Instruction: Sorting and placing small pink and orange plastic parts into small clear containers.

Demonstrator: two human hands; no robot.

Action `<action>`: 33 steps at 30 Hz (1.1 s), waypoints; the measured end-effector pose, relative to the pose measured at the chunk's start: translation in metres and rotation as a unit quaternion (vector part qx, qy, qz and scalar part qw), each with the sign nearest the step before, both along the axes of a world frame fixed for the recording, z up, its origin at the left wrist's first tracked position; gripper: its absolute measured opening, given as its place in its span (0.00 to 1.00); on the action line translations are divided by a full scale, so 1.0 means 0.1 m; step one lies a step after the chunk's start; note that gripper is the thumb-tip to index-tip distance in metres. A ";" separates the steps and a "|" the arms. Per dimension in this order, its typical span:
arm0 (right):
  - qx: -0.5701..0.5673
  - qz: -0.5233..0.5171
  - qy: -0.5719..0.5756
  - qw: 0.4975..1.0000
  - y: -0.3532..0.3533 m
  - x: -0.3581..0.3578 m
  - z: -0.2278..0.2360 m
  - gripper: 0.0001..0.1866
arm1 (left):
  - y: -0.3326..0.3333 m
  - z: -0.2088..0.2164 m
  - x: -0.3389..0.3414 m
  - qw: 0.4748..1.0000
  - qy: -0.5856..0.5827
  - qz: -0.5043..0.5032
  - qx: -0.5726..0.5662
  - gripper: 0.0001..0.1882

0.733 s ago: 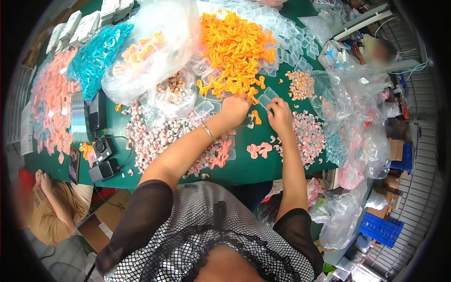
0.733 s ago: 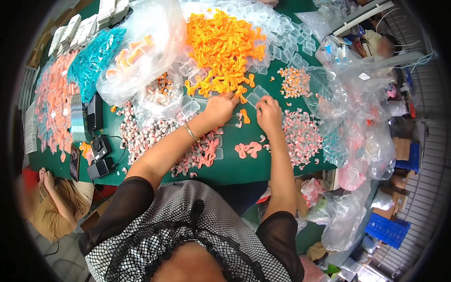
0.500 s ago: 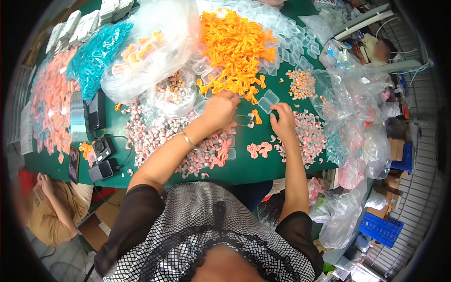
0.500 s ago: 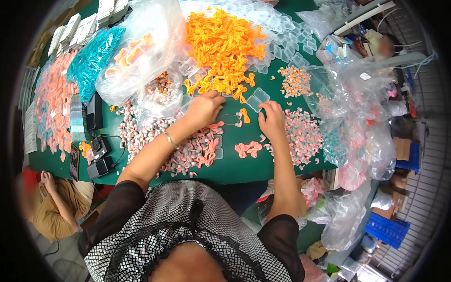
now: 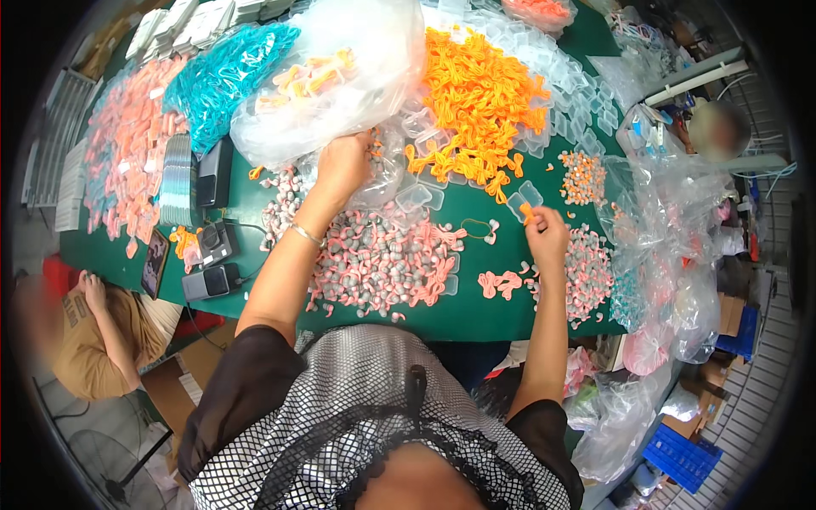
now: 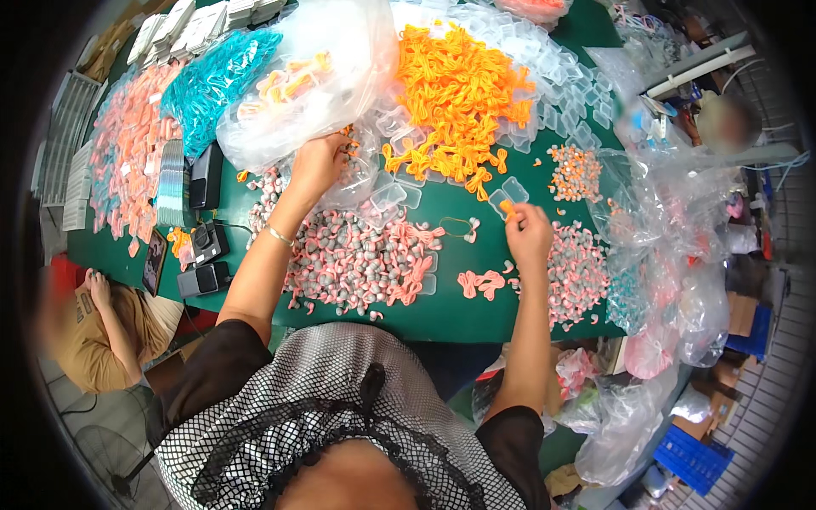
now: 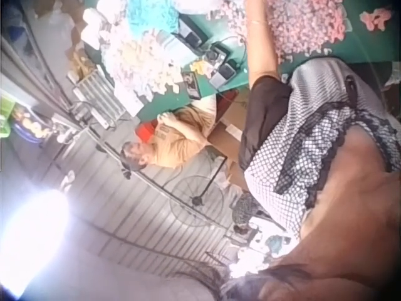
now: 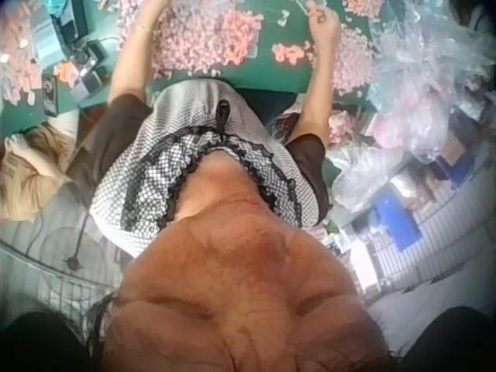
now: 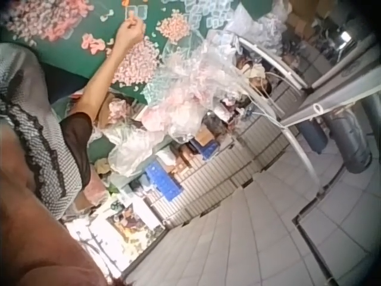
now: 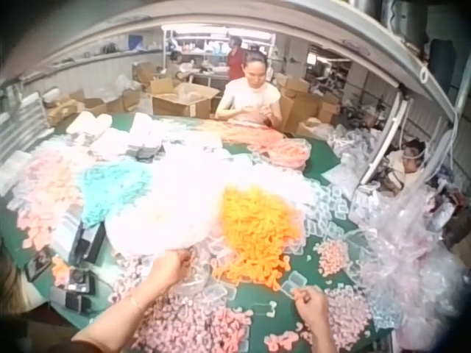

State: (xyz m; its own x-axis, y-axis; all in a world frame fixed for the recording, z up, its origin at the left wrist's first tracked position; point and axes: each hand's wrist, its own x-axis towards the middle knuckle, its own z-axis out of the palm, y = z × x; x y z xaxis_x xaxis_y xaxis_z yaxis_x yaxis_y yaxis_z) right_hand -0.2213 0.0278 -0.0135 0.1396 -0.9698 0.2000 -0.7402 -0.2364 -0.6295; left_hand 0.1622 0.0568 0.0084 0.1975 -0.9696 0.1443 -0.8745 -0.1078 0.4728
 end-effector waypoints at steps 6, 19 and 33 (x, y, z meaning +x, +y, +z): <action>-0.094 0.025 0.061 0.993 -0.26 -0.06 -0.11 0.08 | -0.03 -0.16 0.00 0.996 -0.092 -0.005 0.009 0.12; -0.134 0.036 0.086 0.987 -0.18 0.05 -0.23 0.06 | -0.06 -0.11 -0.08 0.989 -0.145 -0.001 0.038 0.17; -0.135 0.010 0.073 0.988 -0.21 -0.02 -0.30 0.06 | -0.14 -0.11 0.01 0.984 -0.172 -0.043 0.034 0.06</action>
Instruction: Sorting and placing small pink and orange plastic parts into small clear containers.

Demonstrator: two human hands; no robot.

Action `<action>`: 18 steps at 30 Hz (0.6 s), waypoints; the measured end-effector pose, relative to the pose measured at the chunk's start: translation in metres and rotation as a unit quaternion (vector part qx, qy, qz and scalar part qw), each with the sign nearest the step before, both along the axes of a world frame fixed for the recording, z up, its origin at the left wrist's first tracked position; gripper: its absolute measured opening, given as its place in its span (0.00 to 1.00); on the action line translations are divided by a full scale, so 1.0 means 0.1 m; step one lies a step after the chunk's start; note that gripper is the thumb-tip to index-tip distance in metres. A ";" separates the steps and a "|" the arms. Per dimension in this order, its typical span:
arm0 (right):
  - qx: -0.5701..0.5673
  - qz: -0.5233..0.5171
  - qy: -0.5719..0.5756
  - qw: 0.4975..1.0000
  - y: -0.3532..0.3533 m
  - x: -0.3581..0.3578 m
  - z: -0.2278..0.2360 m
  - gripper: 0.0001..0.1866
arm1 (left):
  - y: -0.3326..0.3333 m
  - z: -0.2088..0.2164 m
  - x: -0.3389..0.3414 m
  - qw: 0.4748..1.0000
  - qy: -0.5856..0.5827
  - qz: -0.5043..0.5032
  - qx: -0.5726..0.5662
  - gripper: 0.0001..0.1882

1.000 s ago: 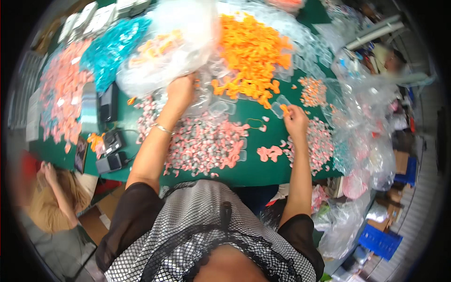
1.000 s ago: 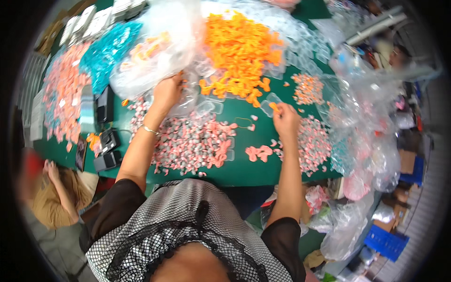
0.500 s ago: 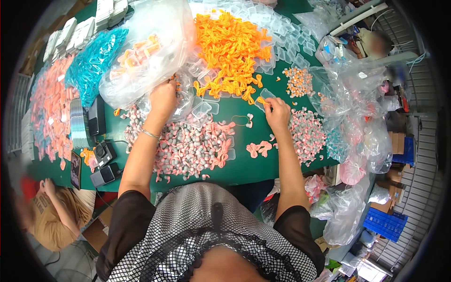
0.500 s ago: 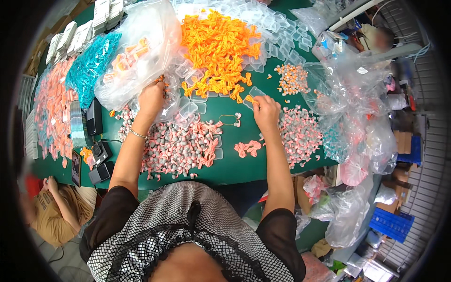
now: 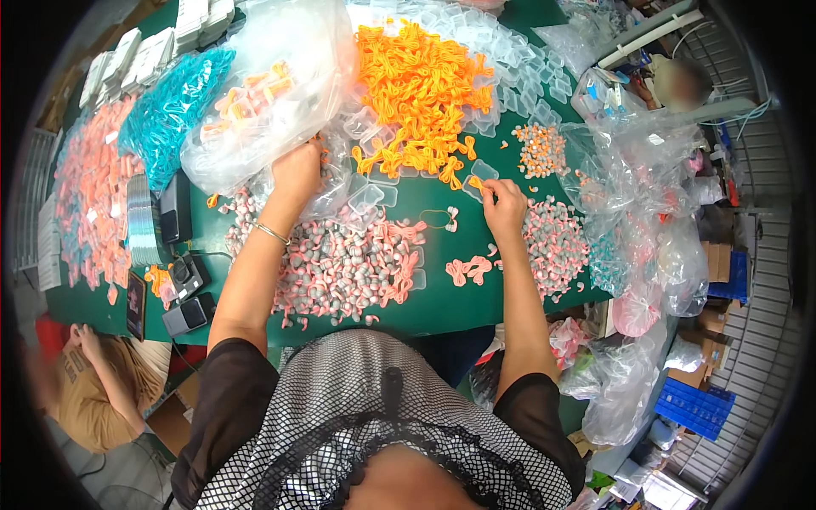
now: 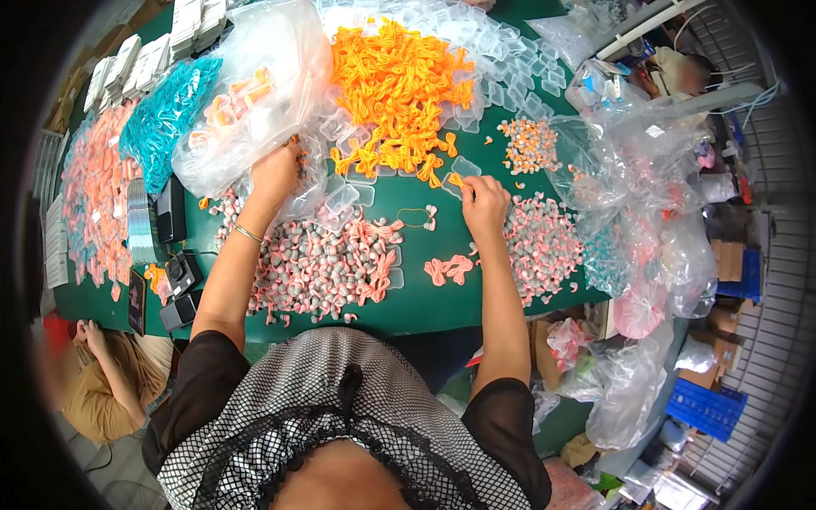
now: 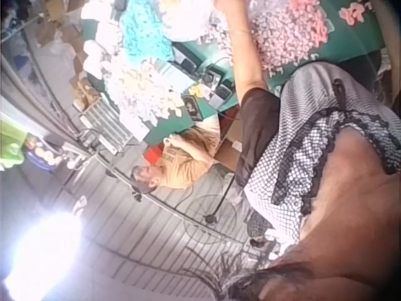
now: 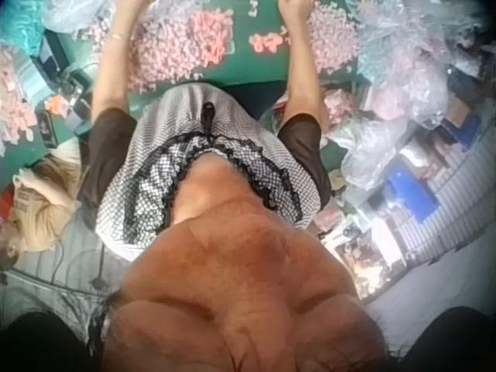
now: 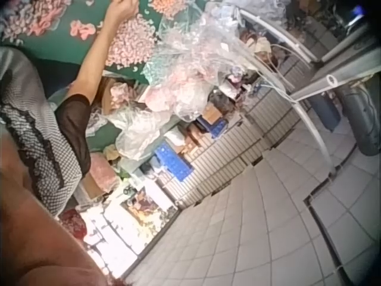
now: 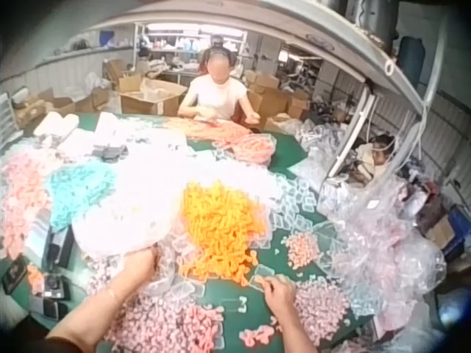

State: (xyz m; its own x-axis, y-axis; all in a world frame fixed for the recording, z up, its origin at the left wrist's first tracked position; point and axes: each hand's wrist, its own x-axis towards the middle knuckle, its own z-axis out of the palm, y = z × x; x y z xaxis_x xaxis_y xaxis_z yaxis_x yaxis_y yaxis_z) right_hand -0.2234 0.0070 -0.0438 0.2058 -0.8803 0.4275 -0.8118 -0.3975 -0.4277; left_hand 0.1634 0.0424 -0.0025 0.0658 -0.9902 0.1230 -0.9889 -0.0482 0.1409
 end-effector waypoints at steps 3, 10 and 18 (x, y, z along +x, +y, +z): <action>-0.008 0.001 0.047 0.999 0.00 0.03 0.02 0.07 | -0.02 -0.05 0.02 0.999 -0.013 -0.003 -0.029 0.06; 0.008 0.019 0.028 0.999 -0.05 0.09 0.08 0.07 | 0.01 0.14 -0.06 0.998 -0.005 0.018 0.061 0.15; -0.017 -0.062 0.073 0.995 -0.80 -0.17 -0.09 0.16 | 0.07 0.04 0.05 0.997 0.074 -0.015 -0.008 0.16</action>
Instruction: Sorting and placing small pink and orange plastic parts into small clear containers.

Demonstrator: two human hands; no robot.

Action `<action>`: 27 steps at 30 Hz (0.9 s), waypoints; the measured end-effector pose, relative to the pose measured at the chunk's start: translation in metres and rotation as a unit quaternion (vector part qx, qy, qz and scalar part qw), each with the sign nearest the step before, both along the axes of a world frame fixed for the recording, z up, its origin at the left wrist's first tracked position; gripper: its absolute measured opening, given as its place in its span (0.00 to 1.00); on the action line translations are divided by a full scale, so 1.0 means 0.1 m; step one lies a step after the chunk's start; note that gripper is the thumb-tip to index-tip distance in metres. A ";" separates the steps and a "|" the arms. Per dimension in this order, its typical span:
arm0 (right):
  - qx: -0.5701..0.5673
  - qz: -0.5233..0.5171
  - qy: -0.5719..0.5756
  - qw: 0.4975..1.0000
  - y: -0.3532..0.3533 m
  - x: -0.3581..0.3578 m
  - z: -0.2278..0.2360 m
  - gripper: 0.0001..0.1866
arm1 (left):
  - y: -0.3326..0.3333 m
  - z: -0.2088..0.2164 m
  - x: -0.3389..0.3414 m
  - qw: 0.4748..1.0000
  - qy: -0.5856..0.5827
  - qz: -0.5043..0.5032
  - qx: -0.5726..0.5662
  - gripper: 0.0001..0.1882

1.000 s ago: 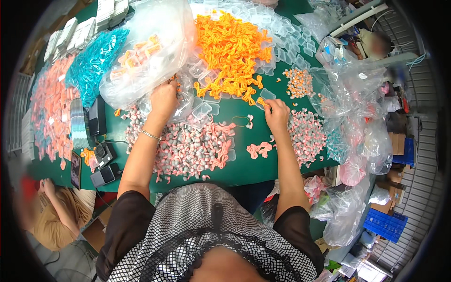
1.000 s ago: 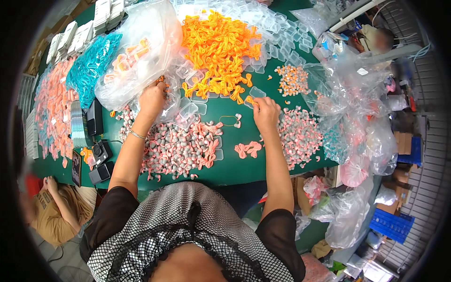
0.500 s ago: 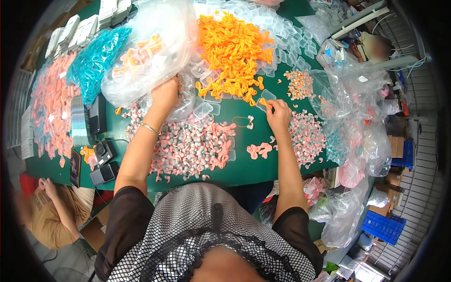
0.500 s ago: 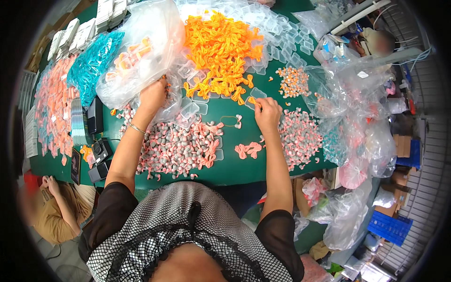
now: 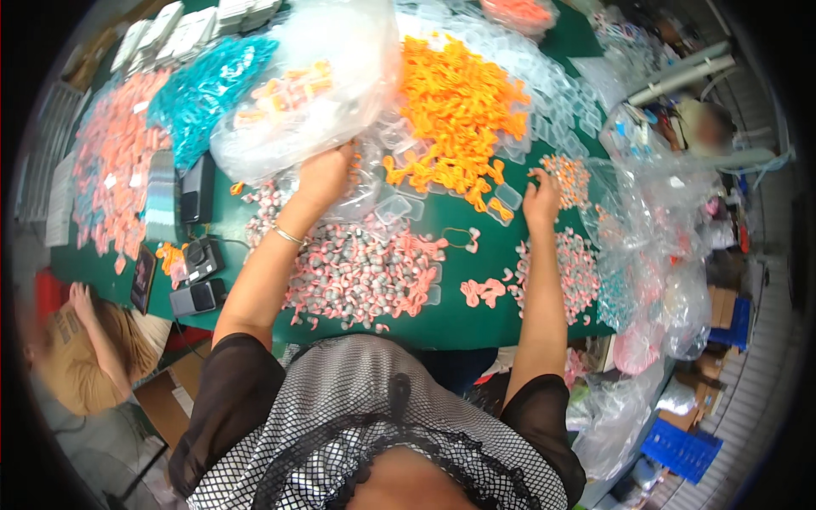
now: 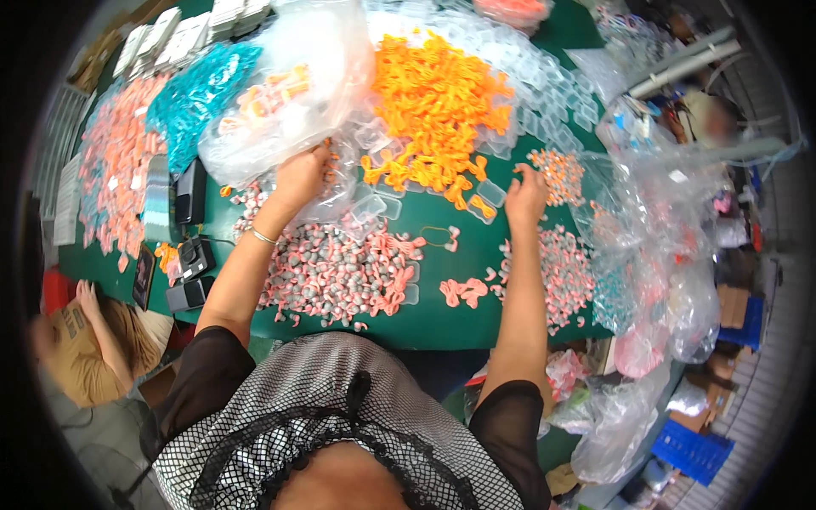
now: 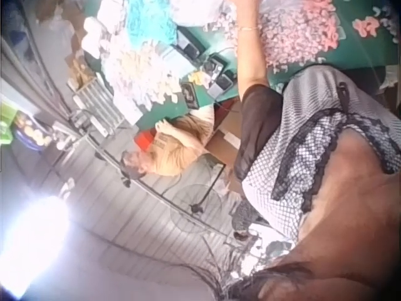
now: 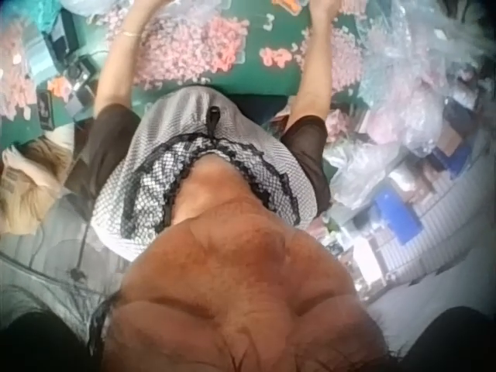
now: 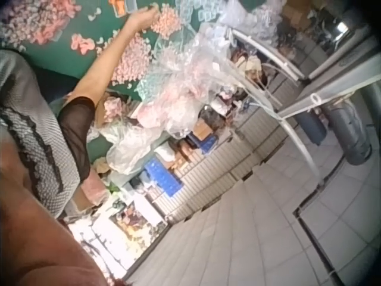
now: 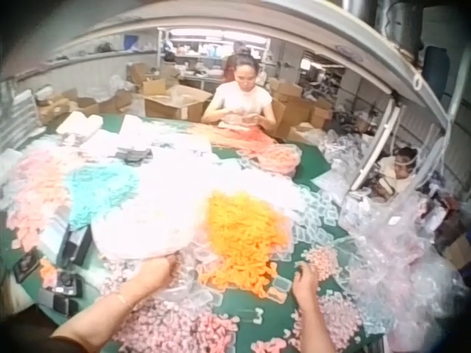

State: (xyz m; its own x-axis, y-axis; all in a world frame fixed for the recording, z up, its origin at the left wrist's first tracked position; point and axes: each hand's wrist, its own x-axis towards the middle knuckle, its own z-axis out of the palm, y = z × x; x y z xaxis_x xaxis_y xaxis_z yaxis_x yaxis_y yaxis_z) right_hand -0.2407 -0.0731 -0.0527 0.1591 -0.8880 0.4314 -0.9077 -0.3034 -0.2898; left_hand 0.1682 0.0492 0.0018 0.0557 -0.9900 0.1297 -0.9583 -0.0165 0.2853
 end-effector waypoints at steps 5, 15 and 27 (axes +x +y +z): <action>0.076 -0.062 0.074 0.992 -0.22 0.10 -0.04 0.14 | 0.08 0.08 0.04 0.984 0.171 0.012 -0.044 0.06; 0.063 0.019 -0.187 0.980 0.21 0.04 0.02 0.05 | 0.17 0.34 -0.28 0.781 0.622 0.009 0.051 0.05; 0.131 0.050 -0.268 0.953 0.90 0.20 0.16 0.08 | -0.33 -0.08 -1.94 0.889 0.427 -0.158 0.043 0.06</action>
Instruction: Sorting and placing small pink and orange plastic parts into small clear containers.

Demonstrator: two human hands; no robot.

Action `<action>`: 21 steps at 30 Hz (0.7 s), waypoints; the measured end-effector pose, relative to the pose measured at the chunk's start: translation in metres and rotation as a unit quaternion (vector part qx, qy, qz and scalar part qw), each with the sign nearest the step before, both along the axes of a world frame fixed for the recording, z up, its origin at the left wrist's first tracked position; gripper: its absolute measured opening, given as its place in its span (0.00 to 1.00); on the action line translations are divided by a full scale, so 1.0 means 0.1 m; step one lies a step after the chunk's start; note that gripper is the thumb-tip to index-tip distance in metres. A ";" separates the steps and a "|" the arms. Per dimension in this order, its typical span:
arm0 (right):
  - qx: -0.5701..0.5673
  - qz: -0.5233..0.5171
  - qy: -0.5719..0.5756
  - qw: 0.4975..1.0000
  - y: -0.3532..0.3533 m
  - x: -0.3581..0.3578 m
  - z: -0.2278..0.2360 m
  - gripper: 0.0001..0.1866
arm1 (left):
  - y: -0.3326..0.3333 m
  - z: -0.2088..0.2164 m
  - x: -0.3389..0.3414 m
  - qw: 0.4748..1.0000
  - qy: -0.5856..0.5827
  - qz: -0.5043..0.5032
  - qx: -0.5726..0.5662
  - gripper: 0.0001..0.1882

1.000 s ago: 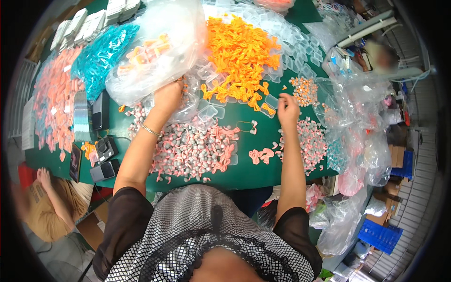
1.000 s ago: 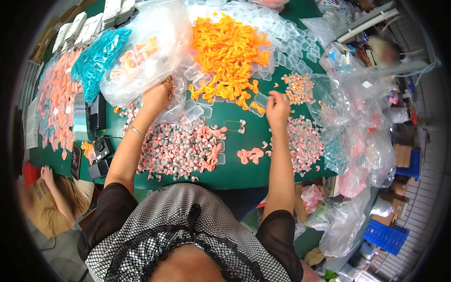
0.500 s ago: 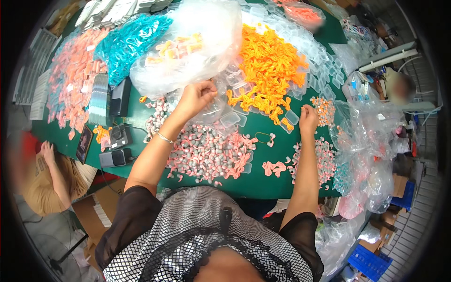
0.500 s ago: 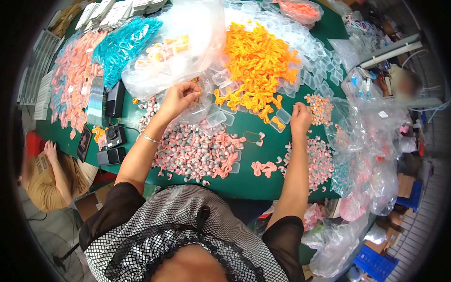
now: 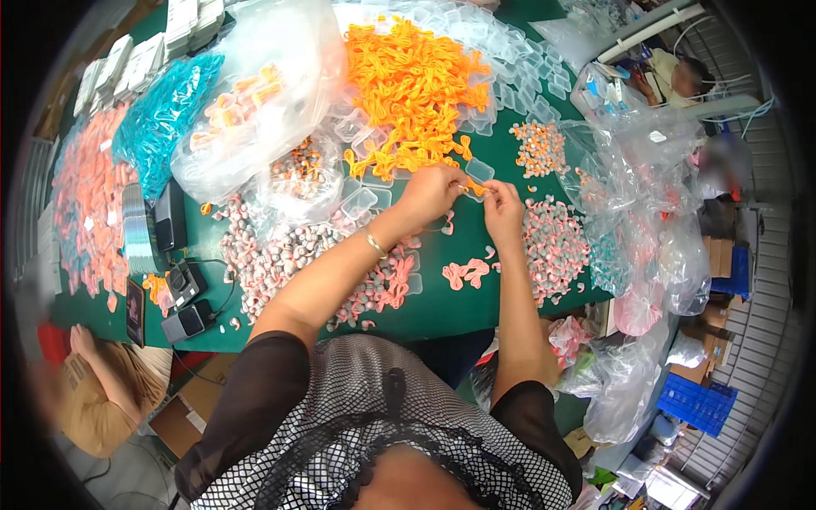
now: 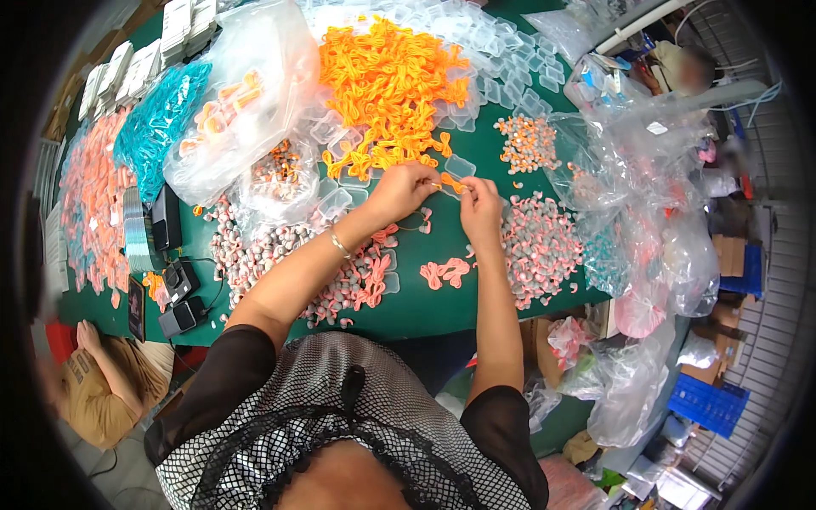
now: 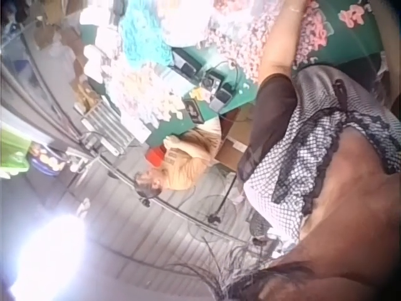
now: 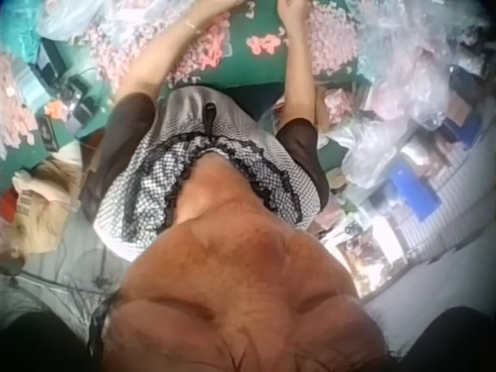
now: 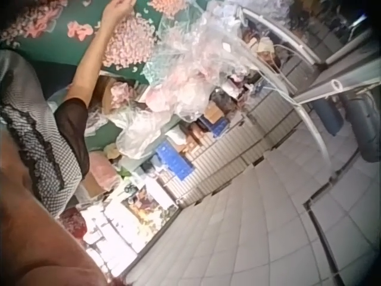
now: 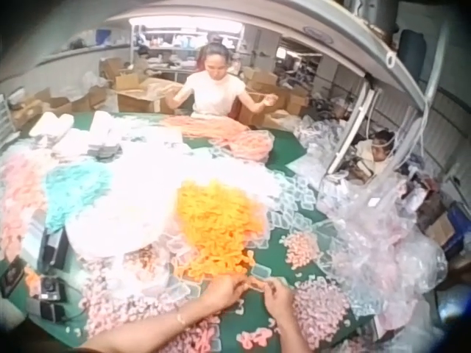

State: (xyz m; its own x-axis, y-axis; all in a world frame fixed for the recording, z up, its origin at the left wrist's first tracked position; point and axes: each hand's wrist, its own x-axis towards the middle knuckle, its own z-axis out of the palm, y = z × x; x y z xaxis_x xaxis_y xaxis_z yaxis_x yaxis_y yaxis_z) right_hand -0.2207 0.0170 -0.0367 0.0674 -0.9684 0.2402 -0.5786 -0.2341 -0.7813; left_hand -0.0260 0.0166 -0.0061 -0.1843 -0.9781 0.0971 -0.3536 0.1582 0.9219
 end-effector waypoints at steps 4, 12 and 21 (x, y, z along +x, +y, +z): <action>0.001 -0.020 0.053 0.998 0.04 0.13 0.05 0.10 | -0.06 -0.12 -0.20 0.990 -0.128 0.010 -0.049 0.06; -0.056 -0.005 0.198 0.979 0.03 0.16 0.03 0.08 | -0.13 -0.29 -0.30 0.970 -0.226 0.008 -0.093 0.05; -0.112 -0.031 0.234 0.965 0.06 0.24 -0.03 0.05 | -0.15 -0.30 -0.34 0.981 -0.190 0.018 -0.040 0.05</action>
